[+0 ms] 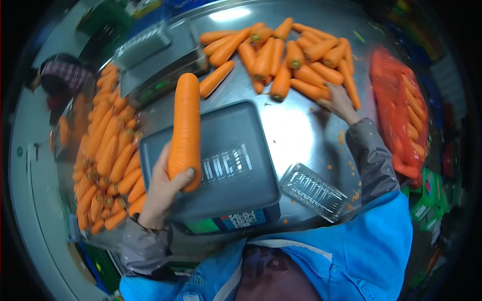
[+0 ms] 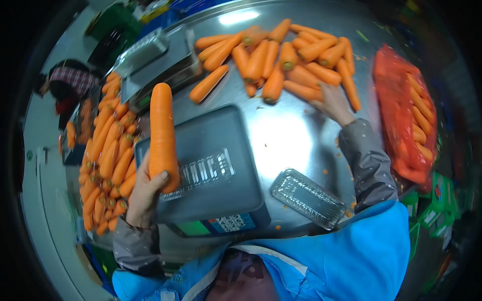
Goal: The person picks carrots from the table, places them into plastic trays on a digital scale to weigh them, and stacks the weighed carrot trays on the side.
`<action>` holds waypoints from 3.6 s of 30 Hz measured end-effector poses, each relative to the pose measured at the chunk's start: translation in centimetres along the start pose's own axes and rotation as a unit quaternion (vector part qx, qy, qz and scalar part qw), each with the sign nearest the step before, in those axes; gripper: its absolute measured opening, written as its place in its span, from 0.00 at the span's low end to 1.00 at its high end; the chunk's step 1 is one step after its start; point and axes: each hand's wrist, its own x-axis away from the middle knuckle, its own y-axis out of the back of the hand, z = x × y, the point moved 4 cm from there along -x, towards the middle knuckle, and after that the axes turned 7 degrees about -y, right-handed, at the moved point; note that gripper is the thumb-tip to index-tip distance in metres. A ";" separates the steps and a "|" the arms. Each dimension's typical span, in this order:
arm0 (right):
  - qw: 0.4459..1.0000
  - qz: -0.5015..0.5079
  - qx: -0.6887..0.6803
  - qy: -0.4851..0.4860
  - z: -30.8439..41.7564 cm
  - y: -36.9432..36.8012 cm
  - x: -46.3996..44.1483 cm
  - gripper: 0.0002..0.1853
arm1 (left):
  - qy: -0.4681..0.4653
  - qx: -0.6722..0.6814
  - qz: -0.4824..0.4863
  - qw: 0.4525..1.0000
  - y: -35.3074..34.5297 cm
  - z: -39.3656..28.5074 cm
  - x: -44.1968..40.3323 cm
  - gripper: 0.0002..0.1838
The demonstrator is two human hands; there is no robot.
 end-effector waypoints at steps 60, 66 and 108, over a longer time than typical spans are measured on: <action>0.821 0.300 -0.460 -0.157 27.9 0.8 12.9 0.26 | -0.094 -0.500 -0.175 0.843 13.9 7.8 7.5 0.26; 0.803 0.285 -0.504 -0.143 28.9 2.1 13.8 0.15 | -0.072 -0.418 -0.176 0.888 14.5 8.4 8.4 0.25; 0.976 0.194 -0.067 -0.072 6.1 1.0 30.2 0.16 | -0.039 -0.103 -0.451 0.886 26.5 10.5 20.0 0.25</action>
